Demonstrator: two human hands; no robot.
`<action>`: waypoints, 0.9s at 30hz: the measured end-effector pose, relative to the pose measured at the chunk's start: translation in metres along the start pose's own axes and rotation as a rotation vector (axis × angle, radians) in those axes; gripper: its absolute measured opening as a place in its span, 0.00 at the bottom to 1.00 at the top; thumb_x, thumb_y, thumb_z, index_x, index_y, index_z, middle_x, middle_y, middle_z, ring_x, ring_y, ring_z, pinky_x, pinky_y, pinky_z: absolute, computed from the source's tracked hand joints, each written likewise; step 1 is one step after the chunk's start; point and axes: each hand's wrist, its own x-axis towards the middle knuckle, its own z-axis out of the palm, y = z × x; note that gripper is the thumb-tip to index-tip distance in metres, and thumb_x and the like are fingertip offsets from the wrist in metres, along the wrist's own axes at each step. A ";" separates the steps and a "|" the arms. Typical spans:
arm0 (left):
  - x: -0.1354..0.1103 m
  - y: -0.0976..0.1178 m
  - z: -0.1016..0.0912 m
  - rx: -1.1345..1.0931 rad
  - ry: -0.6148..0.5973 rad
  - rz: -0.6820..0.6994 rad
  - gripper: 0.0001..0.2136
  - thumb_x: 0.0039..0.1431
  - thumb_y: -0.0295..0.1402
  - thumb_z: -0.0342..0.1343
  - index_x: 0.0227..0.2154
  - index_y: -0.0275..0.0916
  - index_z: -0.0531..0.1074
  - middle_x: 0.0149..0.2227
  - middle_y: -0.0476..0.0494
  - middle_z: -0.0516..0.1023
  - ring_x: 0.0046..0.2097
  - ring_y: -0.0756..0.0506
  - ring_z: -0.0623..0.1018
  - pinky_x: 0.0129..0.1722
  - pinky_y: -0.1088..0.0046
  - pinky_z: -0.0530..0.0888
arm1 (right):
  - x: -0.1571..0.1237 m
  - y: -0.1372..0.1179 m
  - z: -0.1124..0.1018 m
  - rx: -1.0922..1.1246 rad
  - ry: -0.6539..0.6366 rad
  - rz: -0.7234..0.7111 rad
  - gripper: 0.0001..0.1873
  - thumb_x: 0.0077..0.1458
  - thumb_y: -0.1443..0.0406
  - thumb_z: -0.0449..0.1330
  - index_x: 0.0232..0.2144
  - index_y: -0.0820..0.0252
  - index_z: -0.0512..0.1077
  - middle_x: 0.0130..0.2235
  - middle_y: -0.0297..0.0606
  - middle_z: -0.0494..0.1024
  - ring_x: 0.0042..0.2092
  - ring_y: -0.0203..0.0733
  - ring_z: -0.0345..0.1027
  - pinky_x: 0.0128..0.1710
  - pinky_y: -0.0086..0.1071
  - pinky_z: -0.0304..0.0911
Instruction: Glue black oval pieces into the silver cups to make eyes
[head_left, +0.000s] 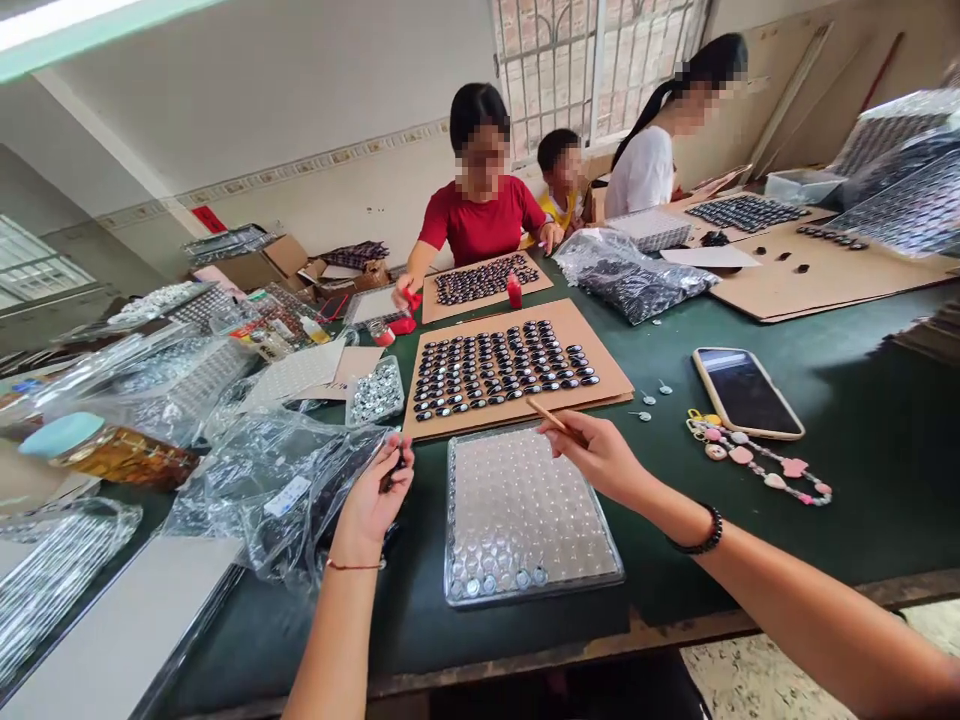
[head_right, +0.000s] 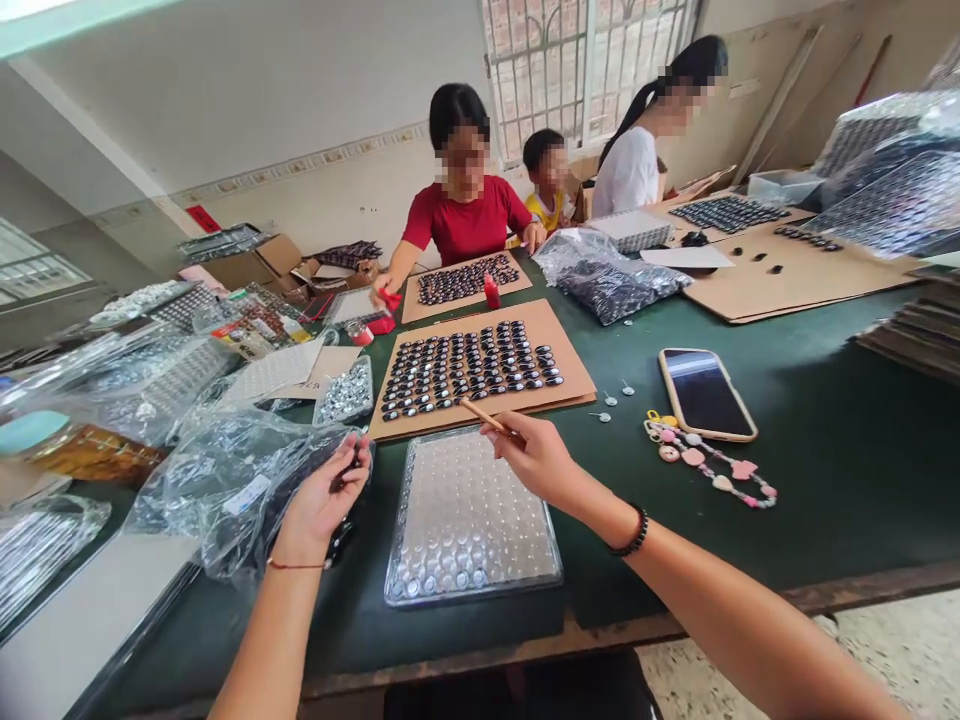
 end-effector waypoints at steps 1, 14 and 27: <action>-0.002 -0.001 0.002 -0.013 -0.004 -0.012 0.13 0.54 0.16 0.43 0.33 0.34 0.70 0.36 0.41 0.73 0.33 0.53 0.74 0.19 0.88 0.65 | -0.003 -0.002 0.002 0.023 -0.006 0.013 0.11 0.56 0.60 0.51 0.34 0.63 0.69 0.23 0.33 0.65 0.25 0.35 0.59 0.23 0.26 0.54; -0.014 -0.012 0.009 0.045 -0.028 -0.073 0.16 0.49 0.15 0.47 0.37 0.36 0.70 0.42 0.42 0.73 0.39 0.49 0.75 0.32 0.80 0.74 | -0.043 -0.010 0.033 -0.164 -0.607 -0.197 0.21 0.63 0.59 0.41 0.24 0.62 0.65 0.22 0.37 0.66 0.24 0.36 0.58 0.26 0.30 0.51; -0.014 -0.014 0.011 0.149 -0.095 -0.063 0.14 0.50 0.17 0.49 0.39 0.35 0.69 0.40 0.40 0.74 0.33 0.53 0.75 0.19 0.89 0.68 | -0.025 -0.013 0.020 -0.154 -0.426 -0.254 0.22 0.63 0.60 0.40 0.25 0.62 0.65 0.25 0.38 0.69 0.26 0.37 0.61 0.28 0.29 0.53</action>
